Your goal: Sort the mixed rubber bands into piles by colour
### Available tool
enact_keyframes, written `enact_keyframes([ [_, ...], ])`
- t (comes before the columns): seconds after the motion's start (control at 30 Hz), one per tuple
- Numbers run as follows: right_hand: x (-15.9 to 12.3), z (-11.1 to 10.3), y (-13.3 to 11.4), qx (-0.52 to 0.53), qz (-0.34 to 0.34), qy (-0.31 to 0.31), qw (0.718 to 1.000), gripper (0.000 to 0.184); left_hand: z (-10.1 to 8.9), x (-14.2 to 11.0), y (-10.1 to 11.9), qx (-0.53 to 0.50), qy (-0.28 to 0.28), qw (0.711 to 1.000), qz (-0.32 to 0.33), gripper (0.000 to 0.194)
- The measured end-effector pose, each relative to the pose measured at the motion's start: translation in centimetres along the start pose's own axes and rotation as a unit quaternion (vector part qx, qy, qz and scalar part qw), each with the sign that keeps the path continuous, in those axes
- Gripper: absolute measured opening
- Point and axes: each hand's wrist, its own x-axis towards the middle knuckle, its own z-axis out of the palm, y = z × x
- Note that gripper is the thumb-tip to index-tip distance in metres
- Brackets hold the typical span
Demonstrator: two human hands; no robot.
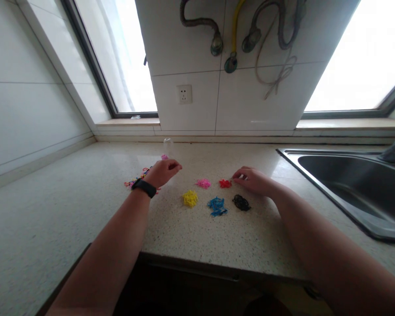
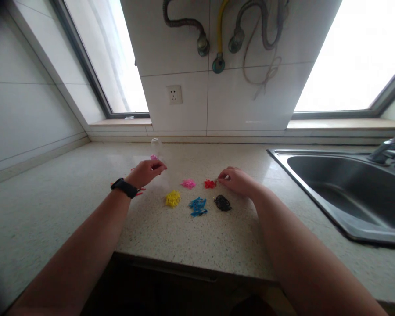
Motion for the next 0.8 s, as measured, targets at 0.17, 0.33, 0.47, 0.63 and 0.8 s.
enact_keyframes([
  [0.17,-0.1,-0.1,-0.3,0.0,0.001,0.001,1.0,0.022,-1.4,0.0,-1.7,-0.068,0.053,0.995,-0.042,0.033],
  [0.33,-0.1,-0.1,-0.2,0.013,0.009,0.01,1.0,0.022,-2.4,-0.1,-2.7,-0.1,0.095,0.987,-0.077,0.036],
  [0.47,0.3,-0.2,-1.5,0.056,0.013,0.049,0.997,0.023,-2.8,-0.1,-3.2,-0.109,0.123,0.983,-0.084,0.036],
  [0.63,1.3,-1.2,-7.8,0.105,-0.066,0.068,0.99,0.021,-2.9,0.0,-3.6,-0.114,0.133,0.981,-0.082,0.035],
  [0.8,3.2,-1.2,-15.3,0.057,-0.19,-0.01,0.98,0.018,-2.7,0.1,-4.0,-0.123,0.143,0.978,-0.091,0.038],
])
